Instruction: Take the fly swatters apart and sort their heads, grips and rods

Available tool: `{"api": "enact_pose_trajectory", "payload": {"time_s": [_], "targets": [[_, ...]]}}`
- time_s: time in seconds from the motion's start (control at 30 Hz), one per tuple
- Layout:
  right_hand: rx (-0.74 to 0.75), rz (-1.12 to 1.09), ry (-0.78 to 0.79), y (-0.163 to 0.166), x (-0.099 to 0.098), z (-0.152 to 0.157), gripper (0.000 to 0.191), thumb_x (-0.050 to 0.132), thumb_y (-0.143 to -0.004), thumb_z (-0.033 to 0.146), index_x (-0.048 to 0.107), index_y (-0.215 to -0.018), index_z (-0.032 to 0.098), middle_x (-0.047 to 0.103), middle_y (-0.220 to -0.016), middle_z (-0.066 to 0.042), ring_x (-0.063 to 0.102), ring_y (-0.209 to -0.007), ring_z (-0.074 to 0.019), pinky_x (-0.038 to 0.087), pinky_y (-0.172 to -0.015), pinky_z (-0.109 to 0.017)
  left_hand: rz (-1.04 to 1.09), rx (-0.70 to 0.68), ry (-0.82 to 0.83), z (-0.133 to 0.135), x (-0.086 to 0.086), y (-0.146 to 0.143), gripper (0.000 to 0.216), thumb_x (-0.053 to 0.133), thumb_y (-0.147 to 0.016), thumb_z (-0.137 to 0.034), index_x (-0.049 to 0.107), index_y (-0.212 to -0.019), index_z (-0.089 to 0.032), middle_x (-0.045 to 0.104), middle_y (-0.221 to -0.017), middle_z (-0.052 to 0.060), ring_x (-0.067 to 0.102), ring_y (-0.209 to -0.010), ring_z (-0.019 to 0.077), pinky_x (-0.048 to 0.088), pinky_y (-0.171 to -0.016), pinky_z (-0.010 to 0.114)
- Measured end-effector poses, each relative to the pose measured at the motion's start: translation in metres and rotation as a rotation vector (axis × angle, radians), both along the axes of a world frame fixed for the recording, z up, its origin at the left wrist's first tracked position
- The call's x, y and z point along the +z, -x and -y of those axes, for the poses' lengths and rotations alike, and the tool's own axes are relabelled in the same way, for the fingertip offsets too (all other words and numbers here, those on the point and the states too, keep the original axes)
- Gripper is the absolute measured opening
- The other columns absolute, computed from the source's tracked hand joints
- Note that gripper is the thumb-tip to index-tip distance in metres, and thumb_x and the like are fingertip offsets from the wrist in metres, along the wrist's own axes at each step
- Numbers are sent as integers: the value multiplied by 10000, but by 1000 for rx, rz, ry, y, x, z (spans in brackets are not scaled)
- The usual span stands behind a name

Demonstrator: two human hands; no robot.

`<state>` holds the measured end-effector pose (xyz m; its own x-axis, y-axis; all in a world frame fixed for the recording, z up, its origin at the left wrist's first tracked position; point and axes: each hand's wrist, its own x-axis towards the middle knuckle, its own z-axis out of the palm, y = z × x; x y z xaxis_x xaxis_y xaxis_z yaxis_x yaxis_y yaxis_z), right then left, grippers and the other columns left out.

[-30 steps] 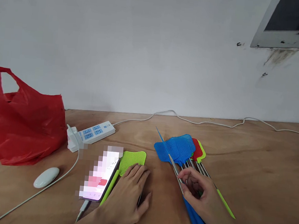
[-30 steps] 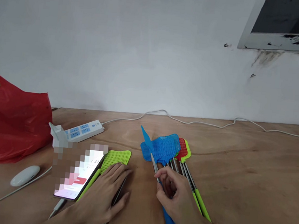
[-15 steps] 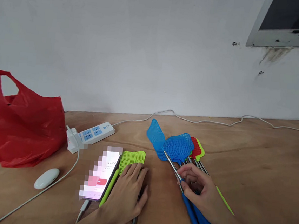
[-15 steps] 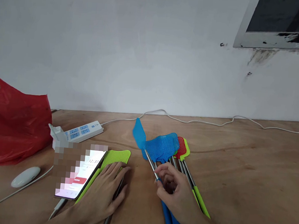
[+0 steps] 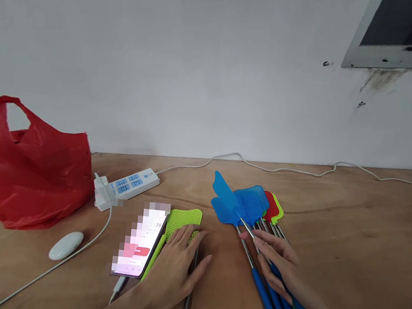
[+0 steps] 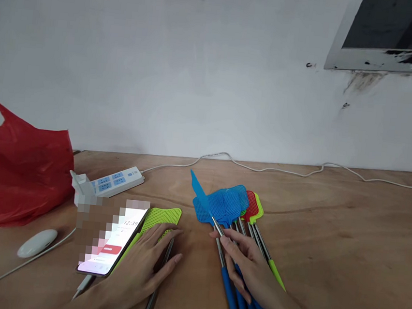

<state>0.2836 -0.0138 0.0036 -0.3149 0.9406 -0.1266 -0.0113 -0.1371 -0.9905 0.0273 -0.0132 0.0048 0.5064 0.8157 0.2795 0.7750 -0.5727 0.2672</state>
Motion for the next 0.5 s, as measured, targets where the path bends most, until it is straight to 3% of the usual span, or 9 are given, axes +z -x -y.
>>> {"api": "enact_pose_trajectory", "payload": {"time_s": [0.1,0.23,0.4,0.5], "targets": [[-16,-30,33,1,6,2,488,522,-907,630,609,-1013,162,398,-339,122,262,-228,-56,219,-272,-149,8,-58,25,2,4,1,262,484,-980,-277,560,-1216,-192,615,-1247,135,588,-1146,326,509,-951,524],[-46,-131,106,-1,15,5,462,551,-890,622,543,-737,187,394,-357,106,269,-252,-37,220,-289,-138,1,-134,53,0,7,3,182,441,-986,-210,611,-1051,-206,662,-1075,87,634,-998,268,533,-897,457],[64,-189,164,-6,13,2,480,526,-897,622,476,-658,210,285,-314,125,202,-234,-45,167,-274,-158,-33,-134,45,-5,1,5,233,397,-1020,-175,626,-1025,-217,654,-1064,68,629,-991,231,543,-853,372],[130,-169,185,-8,9,0,510,491,-913,635,450,-628,214,277,-315,120,194,-236,-43,161,-278,-161,-3,-87,23,-6,-3,5,197,428,-1026,-231,623,-1056,-218,652,-1105,73,627,-1031,245,543,-888,399]]}}
